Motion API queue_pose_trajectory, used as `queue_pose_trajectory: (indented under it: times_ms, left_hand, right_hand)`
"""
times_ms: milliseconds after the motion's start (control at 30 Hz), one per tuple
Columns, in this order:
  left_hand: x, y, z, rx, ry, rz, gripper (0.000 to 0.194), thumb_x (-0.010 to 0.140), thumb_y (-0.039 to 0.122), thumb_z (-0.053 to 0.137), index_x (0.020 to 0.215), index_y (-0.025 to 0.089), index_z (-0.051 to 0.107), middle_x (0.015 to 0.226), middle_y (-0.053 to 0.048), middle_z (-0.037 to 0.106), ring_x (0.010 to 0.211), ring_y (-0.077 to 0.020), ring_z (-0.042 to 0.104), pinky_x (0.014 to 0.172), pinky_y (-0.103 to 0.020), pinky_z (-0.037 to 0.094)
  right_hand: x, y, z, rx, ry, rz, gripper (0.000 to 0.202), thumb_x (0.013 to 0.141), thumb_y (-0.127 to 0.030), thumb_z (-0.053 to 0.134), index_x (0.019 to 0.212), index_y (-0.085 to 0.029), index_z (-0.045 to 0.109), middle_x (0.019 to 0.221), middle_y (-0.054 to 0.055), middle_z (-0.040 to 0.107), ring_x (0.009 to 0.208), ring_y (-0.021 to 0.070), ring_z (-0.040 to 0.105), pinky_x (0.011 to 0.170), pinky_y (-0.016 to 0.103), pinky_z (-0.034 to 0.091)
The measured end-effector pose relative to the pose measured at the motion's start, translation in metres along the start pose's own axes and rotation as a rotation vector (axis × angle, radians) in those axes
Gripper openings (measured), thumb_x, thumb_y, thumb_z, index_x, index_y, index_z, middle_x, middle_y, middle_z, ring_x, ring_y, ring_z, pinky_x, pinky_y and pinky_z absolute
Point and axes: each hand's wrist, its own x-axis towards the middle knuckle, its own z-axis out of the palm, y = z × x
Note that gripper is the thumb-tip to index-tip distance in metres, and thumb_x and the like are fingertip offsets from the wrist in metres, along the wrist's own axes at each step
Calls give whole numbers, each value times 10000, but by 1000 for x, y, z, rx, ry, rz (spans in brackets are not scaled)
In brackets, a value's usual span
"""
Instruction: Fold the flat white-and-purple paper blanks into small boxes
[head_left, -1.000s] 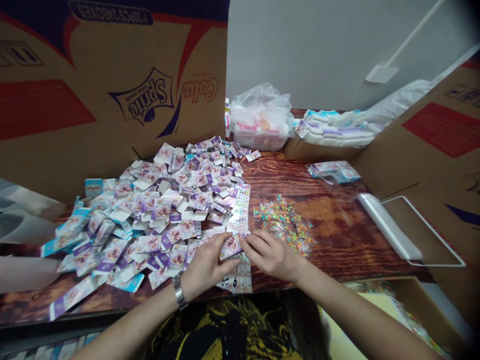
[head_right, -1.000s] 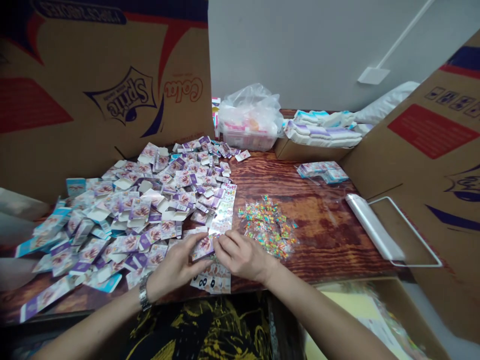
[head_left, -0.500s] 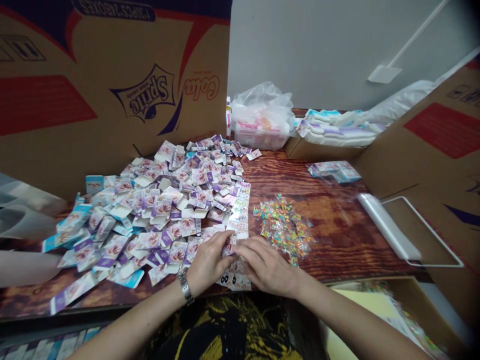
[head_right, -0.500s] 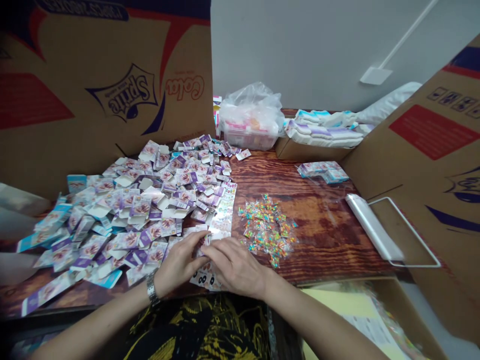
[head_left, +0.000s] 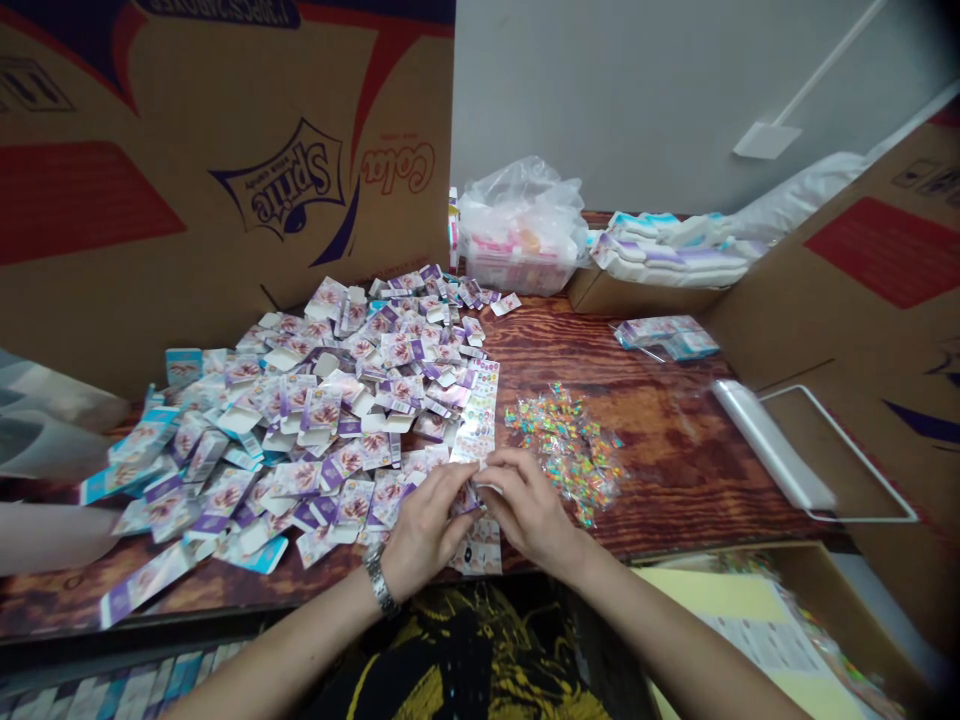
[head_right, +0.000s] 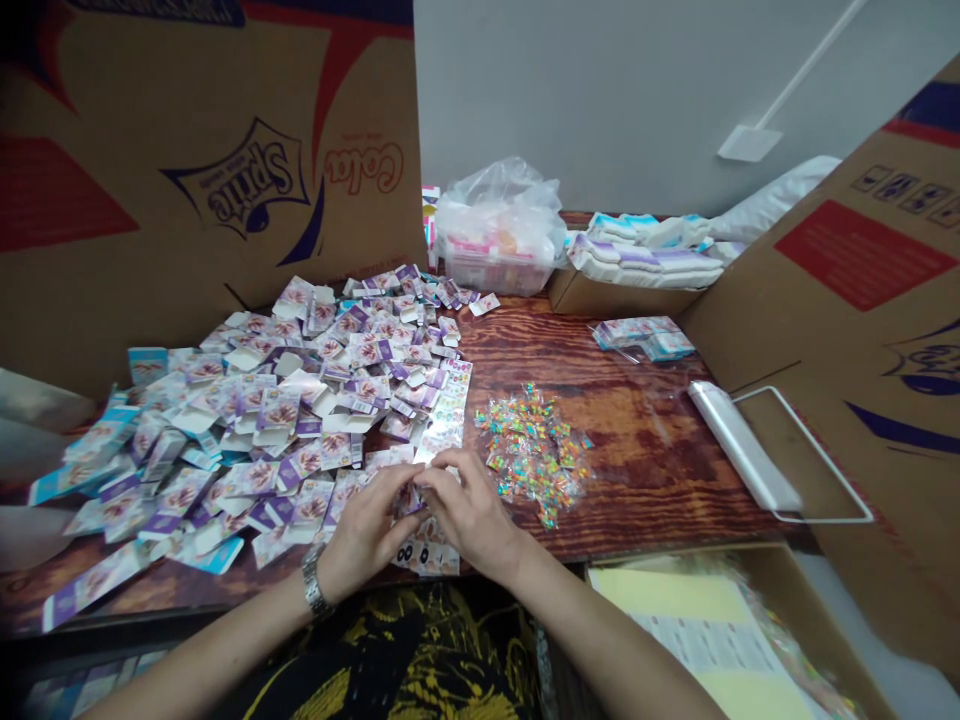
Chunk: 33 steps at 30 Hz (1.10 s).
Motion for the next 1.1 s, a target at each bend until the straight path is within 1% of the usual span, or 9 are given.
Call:
queue_pose_trajectory:
  times_ms: [100, 167, 267, 400, 500, 633, 733, 833, 1100]
  left_hand:
    - [-1, -2, 3, 55, 27, 9, 363, 839, 121, 481, 1189, 196, 420, 1109, -99, 545, 1055, -199, 522, 889, -358, 475]
    - [-2, -4, 5, 107, 38, 26, 344, 841, 116, 477, 1173, 191, 430, 1118, -105, 540, 1071, -202, 518, 897, -359, 475]
    - [-2, -7, 9, 210, 62, 69, 373, 847, 93, 443, 1208, 182, 415, 1153, -120, 529, 1100, -213, 509, 911, -367, 475]
    - [-1, -8, 12, 325, 98, 79, 398, 857, 87, 402, 1242, 184, 391, 1170, -133, 531, 1099, -225, 520, 909, -393, 483]
    - [-3, -10, 13, 363, 101, 82, 427, 850, 79, 397, 1265, 178, 370, 1171, -137, 541, 1100, -229, 523, 910, -394, 485]
    - [-6, -14, 16, 392, 146, 54, 594, 818, 57, 395, 1376, 139, 210, 1197, -162, 531, 1111, -237, 521, 912, -395, 486]
    - [-6, -16, 18, 420, 155, 37, 669, 808, 53, 400, 1414, 103, 120, 1245, -192, 495, 1137, -247, 506, 919, -390, 481]
    - [-5, -15, 18, 426, 132, 60, 666, 812, 44, 389, 1423, 114, 133, 1236, -176, 506, 1137, -242, 501, 940, -385, 466]
    - [-2, -13, 19, 458, 136, 69, 632, 880, 100, 372, 1443, 146, 90, 1162, -158, 530, 1073, -240, 512, 904, -378, 474]
  right_hand:
    - [-3, -1, 4, -38, 62, 169, 340, 848, -219, 551, 1177, -175, 474, 1027, 116, 522, 956, 219, 552, 808, 359, 509]
    - [-4, -5, 6, -2, 60, 293, 381, 842, -241, 562, 1199, -176, 446, 952, 88, 562, 865, 201, 581, 755, 338, 523]
    - [-7, -14, 11, 72, 98, 397, 297, 857, -224, 529, 1148, -184, 485, 857, 51, 603, 783, 180, 602, 716, 316, 525]
    - [-8, -21, 18, 264, 140, 463, 163, 876, -232, 502, 1009, -197, 590, 911, 55, 637, 821, 168, 610, 734, 301, 519]
    - [-7, -18, 24, 436, 176, 563, 162, 877, -261, 506, 974, -191, 615, 901, 52, 647, 823, 161, 615, 735, 293, 520]
    - [-6, -12, 31, 536, 205, 680, 183, 837, -294, 560, 950, -170, 634, 838, 49, 643, 778, 156, 618, 709, 283, 527]
    - [-5, -9, 35, 529, 207, 701, 172, 800, -273, 596, 923, -164, 648, 817, 43, 640, 753, 152, 616, 680, 271, 527]
    - [-4, -9, 35, 503, 213, 684, 151, 791, -241, 596, 904, -164, 660, 820, 44, 646, 747, 151, 616, 680, 277, 528]
    - [1, -17, 25, 251, 185, 537, 175, 820, -182, 551, 919, -200, 695, 827, 58, 646, 754, 171, 610, 686, 297, 526]
